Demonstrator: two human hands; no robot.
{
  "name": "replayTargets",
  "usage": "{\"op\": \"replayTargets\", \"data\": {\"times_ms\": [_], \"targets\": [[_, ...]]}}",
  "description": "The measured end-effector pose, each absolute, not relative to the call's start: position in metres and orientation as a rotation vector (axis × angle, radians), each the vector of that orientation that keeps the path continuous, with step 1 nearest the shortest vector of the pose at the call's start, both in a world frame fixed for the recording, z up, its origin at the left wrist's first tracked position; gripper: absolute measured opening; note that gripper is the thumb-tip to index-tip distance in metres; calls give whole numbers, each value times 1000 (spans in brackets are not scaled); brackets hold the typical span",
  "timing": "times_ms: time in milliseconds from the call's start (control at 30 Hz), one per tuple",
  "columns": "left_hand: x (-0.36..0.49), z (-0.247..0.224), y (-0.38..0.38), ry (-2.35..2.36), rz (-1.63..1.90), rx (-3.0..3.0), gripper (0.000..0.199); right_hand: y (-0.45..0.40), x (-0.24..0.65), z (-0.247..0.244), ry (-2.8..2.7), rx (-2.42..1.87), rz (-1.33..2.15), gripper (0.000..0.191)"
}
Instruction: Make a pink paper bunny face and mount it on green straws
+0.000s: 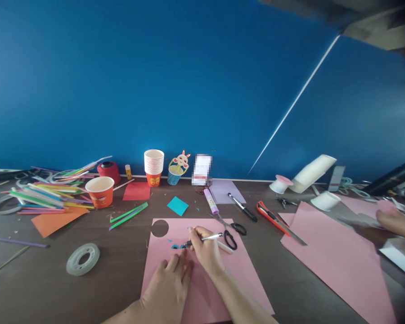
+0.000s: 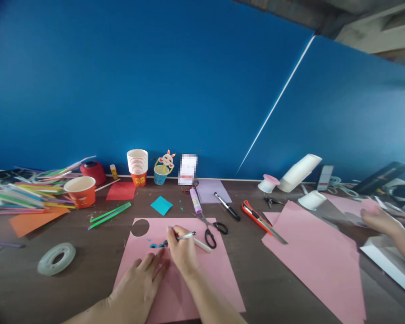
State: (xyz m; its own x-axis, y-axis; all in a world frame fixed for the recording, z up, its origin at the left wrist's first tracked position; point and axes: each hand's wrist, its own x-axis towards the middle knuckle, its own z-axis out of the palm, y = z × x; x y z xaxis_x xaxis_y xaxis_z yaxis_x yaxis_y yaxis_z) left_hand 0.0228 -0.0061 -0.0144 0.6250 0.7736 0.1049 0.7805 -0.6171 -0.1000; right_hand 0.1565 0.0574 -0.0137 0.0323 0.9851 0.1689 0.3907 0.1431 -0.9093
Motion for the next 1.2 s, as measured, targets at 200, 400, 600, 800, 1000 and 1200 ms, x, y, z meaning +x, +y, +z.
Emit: {"op": "replayTargets", "data": {"times_ms": [200, 400, 600, 800, 1000, 1200], "targets": [[24, -14, -5, -1320, -64, -2714, 38, 58, 157, -14, -1478, -1404, 815, 37], [24, -13, -6, -1323, -50, -2721, 37, 57, 157, -14, -1498, -1388, 823, 37], [24, -11, -7, -1336, -53, -2724, 37, 58, 157, -15, -1485, -1401, 797, 36], [24, -12, -7, -1353, -42, -2750, 39, 57, 158, -13, -1497, -1411, 792, 36], [23, -15, -6, -1338, -37, -2751, 40, 57, 157, -14, -1505, -1404, 768, 36], [23, -11, -6, -1330, -21, -2774, 41, 56, 160, -15, -1472, -1400, 758, 34]]}}
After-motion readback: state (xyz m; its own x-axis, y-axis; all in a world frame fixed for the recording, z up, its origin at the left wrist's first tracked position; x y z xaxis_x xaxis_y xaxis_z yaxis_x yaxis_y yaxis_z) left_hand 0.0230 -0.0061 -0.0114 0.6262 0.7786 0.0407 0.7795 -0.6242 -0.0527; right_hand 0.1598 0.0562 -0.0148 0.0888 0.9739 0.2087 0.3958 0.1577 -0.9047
